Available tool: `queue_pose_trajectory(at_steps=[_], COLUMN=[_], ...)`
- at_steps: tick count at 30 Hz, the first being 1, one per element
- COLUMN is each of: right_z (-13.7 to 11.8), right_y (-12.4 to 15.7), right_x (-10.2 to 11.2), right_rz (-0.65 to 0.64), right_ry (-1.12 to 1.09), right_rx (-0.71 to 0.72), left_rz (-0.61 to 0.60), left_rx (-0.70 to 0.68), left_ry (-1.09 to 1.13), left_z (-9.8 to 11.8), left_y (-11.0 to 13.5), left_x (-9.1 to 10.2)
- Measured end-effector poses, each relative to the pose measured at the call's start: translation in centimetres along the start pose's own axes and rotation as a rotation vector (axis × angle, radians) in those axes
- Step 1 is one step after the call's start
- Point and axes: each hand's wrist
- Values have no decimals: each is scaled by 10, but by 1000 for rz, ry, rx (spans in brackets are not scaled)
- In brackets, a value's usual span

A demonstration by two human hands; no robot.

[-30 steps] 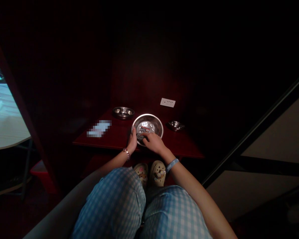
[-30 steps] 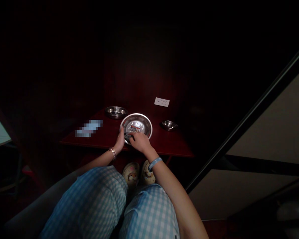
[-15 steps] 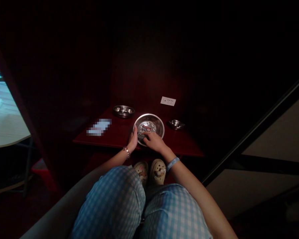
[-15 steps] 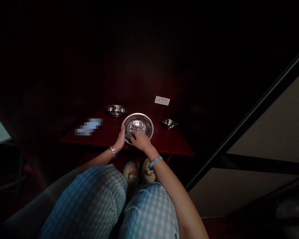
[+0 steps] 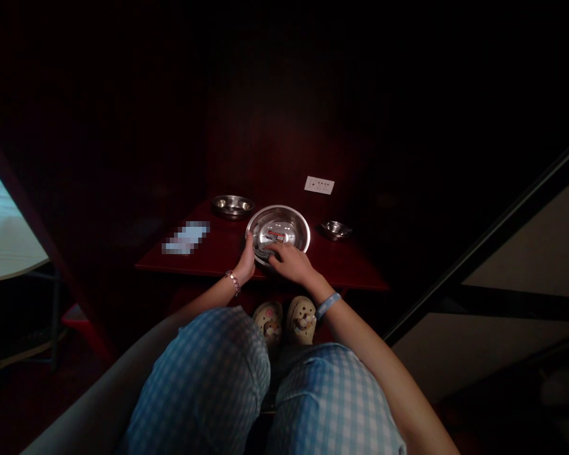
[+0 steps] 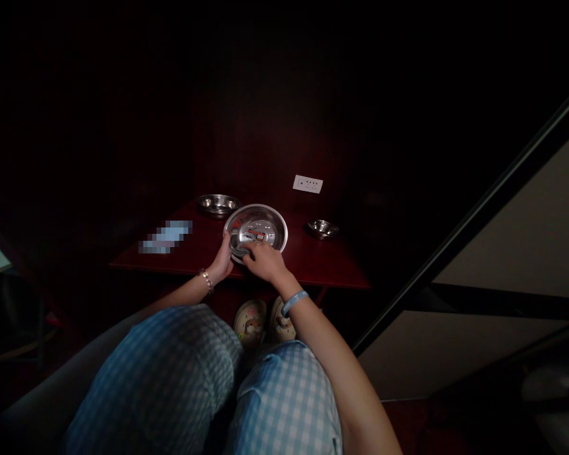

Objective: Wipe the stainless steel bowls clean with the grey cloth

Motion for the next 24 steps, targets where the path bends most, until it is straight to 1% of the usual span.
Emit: queue_pose_trajectory(at_steps=[4, 7, 11, 16, 21, 24], right_z=[3, 4, 4, 4, 3, 3], right_y=[1, 0, -1, -1, -1, 0], right_x=[-2, -3, -5, -6, -2, 1], right_rz=[-21, -21, -1, -3, -11, -26], right_ry=[9, 7, 7, 15, 34, 69], right_rx=[-64, -53, -16, -25, -52, -91], left_rz=[-52, -62, -56, -41, -5, 30], left_rx=[6, -4, 2, 6, -8, -22], left_ry=[26, 58, 93, 85, 90, 38], left_z=[-2, -5, -3, -1, -8, -14], left_y=[1, 0, 0, 1, -5, -10], left_x=[0, 1, 1, -1, 2, 5])
Point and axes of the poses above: each hand's wrist, its own y-axis away from the middle knuckle, its own x-axis out of the back of the hand, z = x × y, and after that the axes turned 8 degrees about x, right-handed
